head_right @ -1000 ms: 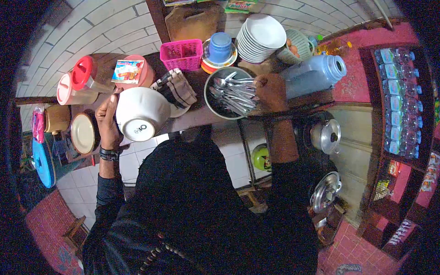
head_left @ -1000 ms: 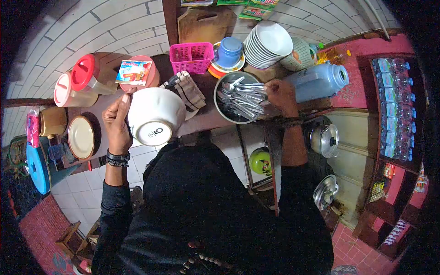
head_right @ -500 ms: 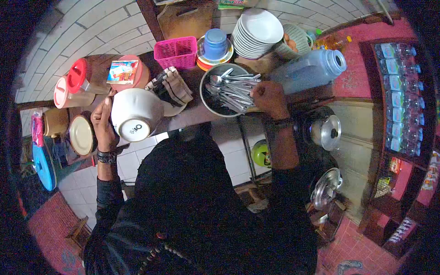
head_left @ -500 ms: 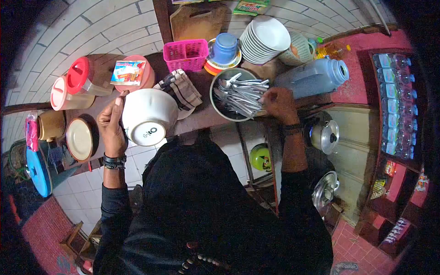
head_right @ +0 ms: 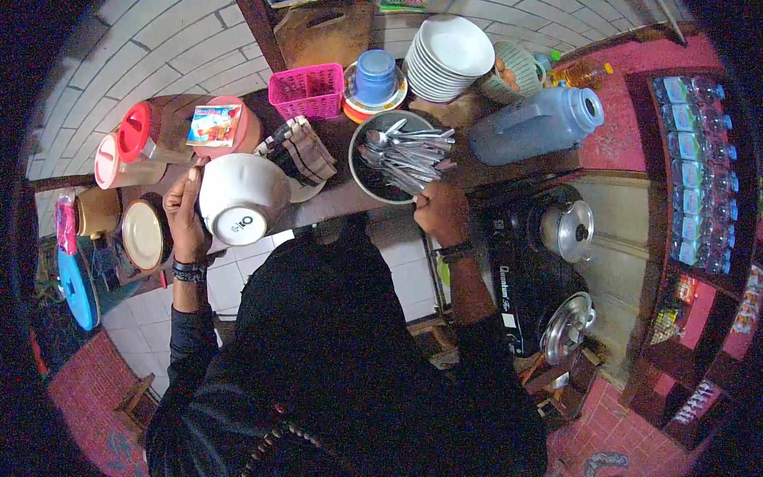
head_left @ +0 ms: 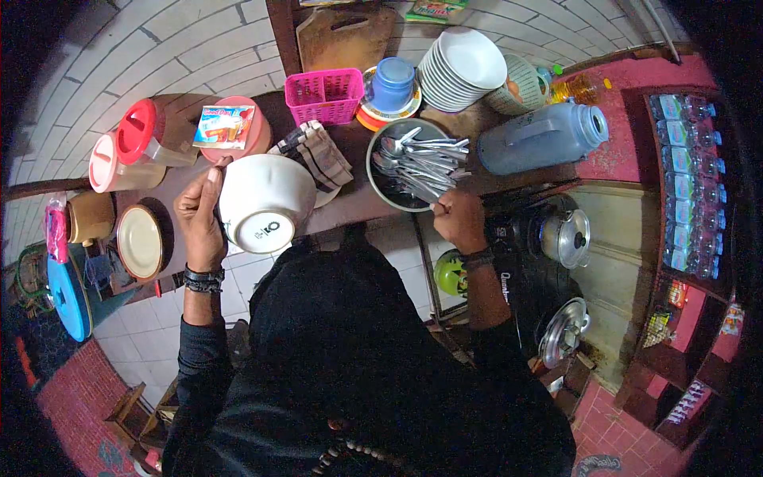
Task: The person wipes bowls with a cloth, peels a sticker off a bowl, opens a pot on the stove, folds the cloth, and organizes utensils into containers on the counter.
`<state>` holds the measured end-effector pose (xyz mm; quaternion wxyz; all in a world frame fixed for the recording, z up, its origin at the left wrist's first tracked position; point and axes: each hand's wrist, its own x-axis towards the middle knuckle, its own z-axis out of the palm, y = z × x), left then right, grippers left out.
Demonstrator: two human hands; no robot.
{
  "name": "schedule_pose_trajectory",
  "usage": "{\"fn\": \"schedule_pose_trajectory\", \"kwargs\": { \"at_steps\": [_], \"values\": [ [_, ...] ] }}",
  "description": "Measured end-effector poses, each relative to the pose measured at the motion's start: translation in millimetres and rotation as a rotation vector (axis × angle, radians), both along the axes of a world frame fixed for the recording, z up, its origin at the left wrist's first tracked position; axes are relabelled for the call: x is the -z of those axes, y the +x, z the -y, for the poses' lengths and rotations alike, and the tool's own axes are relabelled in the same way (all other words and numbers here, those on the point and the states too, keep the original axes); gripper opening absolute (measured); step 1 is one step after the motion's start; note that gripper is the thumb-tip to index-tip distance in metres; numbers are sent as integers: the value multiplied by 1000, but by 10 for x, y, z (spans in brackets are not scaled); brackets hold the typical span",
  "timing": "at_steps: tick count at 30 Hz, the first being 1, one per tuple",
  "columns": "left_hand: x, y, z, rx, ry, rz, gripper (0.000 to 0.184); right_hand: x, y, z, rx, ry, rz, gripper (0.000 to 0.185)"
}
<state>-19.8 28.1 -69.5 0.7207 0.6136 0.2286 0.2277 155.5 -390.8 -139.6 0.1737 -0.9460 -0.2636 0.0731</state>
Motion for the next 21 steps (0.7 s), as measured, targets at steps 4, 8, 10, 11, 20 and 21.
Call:
{"fn": "schedule_pose_trajectory", "kwargs": {
  "at_steps": [4,8,10,11,20,21],
  "values": [
    [26,26,-1,24,3,15,30,108,-43,-5,149,164,-46,20],
    [-5,56,52,40,-20,25,30,34,-19,-110,317,228,-255,20],
    [-10,61,67,36,-21,-6,29,108,-40,-109,321,225,-161,20],
    [-23,65,69,50,12,4,29,126,-57,-119,324,220,-68,21],
    [-180,207,192,40,72,49,26,-110,-73,-318,443,518,33,15],
    [-185,217,193,53,36,54,25,-143,-60,-352,501,649,-24,14]
  ]
}}
